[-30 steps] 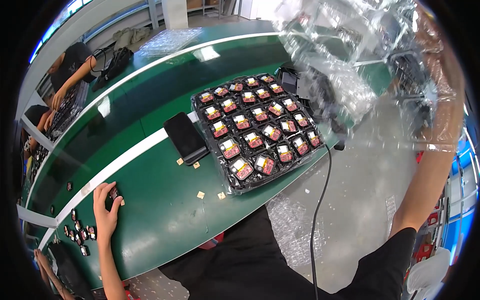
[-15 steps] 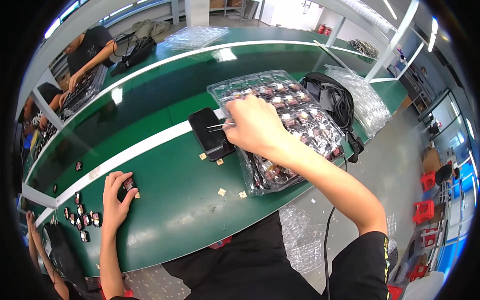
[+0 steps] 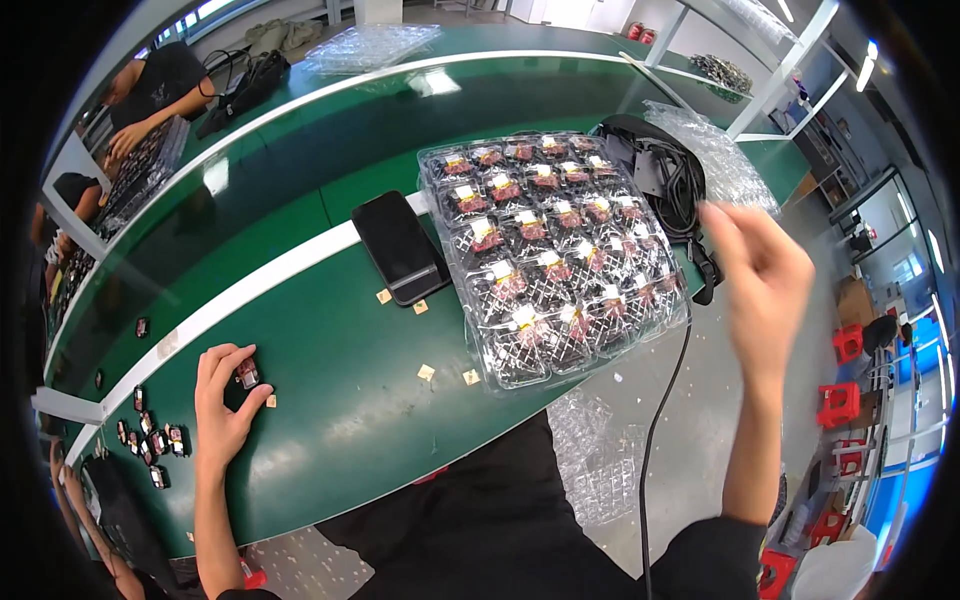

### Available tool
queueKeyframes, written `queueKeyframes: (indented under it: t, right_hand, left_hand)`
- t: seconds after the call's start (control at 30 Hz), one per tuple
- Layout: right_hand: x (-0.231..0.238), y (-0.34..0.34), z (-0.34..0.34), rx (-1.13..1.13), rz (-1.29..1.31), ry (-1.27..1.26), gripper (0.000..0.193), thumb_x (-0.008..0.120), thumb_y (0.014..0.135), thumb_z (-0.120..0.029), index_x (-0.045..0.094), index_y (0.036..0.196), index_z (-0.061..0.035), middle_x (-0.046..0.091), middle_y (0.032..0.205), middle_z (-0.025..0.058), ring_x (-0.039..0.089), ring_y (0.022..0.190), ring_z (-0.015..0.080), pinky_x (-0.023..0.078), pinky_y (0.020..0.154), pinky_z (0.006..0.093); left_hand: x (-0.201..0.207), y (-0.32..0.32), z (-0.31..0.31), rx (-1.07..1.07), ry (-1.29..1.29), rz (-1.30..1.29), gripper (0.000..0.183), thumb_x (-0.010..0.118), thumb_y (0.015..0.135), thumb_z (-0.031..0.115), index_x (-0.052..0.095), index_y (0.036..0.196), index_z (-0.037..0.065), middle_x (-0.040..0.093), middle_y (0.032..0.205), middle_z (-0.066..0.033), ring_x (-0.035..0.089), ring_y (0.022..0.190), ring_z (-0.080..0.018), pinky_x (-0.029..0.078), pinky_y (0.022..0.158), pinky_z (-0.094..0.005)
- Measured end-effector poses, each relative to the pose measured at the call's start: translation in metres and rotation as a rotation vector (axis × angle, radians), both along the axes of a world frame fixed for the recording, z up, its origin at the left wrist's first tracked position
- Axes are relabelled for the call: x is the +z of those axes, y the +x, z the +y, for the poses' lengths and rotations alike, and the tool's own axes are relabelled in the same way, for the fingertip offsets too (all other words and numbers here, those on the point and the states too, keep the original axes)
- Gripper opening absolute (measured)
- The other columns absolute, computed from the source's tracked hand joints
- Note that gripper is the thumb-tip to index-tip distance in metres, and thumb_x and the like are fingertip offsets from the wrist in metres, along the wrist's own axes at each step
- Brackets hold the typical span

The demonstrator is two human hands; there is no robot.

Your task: The recorder is assembling or repairing smartwatches on a factory assembly line, using tweezers to manipulate internal components.

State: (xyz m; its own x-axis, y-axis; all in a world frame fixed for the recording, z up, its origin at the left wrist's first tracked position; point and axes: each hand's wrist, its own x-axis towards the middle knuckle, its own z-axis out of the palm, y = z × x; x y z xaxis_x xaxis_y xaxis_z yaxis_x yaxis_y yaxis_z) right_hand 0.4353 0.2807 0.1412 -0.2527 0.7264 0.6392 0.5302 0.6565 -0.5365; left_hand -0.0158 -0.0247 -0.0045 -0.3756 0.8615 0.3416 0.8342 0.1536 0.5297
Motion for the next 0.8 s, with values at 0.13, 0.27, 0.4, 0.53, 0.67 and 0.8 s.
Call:
queueKeyframes:
  t: [0.13,0.27,0.4,0.53,0.67,0.8]
  right_hand:
    - [-0.085,0.139,-0.030,-0.536,0.221,-0.361,0.038,0.074,0.108,-0.038,0.059,0.080,-0.0168,0.036,0.070,-0.0124,0.031,0.061,0.0009,0.022,0.052,0.0245]
    - [-0.246,0.205,-0.136,-0.593,0.147,-0.964,0.056,0.056,0.111,-0.060,0.070,0.087,-0.0122,0.047,0.063,-0.0081,0.043,0.054,0.0059,0.029,0.049,0.0263]
    - [-0.237,0.090,-0.207,-0.171,0.190,-1.205,0.043,0.048,0.118,-0.035,0.066,0.100,-0.0009,0.045,0.074,-0.0047,0.035,0.064,0.0039,0.026,0.056,0.0238]
    - [-0.180,0.008,-0.209,0.167,0.236,-1.095,0.020,0.061,0.113,-0.017,0.071,0.111,0.0010,0.061,0.081,-0.0023,0.048,0.072,0.0048,0.038,0.066,0.0228]
    - [-0.148,-0.070,-0.185,0.653,0.114,-0.824,0.018,0.082,0.095,0.001,0.078,0.113,0.0024,0.072,0.084,0.0051,0.057,0.065,0.0070,0.042,0.058,0.0245]
    - [-0.148,-0.144,-0.152,0.846,0.072,-0.570,0.022,0.090,0.087,0.003,0.084,0.108,0.0027,0.067,0.073,0.0044,0.052,0.055,0.0072,0.037,0.049,0.0274]
  left_hand:
    - [0.005,0.013,0.013,-0.103,-0.026,-0.052,0.051,0.087,0.080,0.003,0.074,0.129,0.002,0.067,0.125,-0.0129,0.063,0.112,-0.0330,0.053,0.099,-0.0418]
    - [0.011,0.028,0.026,-0.242,0.000,-0.156,0.054,0.084,0.081,-0.001,0.072,0.134,0.002,0.068,0.137,-0.0164,0.069,0.122,-0.0358,0.056,0.104,-0.0416]
    - [0.004,0.023,0.033,-0.412,-0.027,-0.187,0.057,0.082,0.083,-0.001,0.071,0.139,0.004,0.067,0.141,-0.0166,0.069,0.127,-0.0364,0.056,0.108,-0.0430]
    - [0.002,0.021,0.038,-0.373,-0.023,-0.069,0.064,0.089,0.081,0.009,0.069,0.141,0.006,0.066,0.141,-0.0140,0.065,0.128,-0.0346,0.052,0.109,-0.0442]
    - [-0.002,0.014,0.028,-0.375,-0.085,0.000,0.058,0.093,0.079,0.015,0.074,0.133,0.006,0.066,0.129,-0.0117,0.062,0.118,-0.0318,0.050,0.104,-0.0434]
    - [-0.003,0.012,0.030,-0.382,-0.094,0.021,0.059,0.097,0.074,0.025,0.077,0.126,0.007,0.068,0.122,-0.0094,0.062,0.111,-0.0306,0.049,0.097,-0.0422]
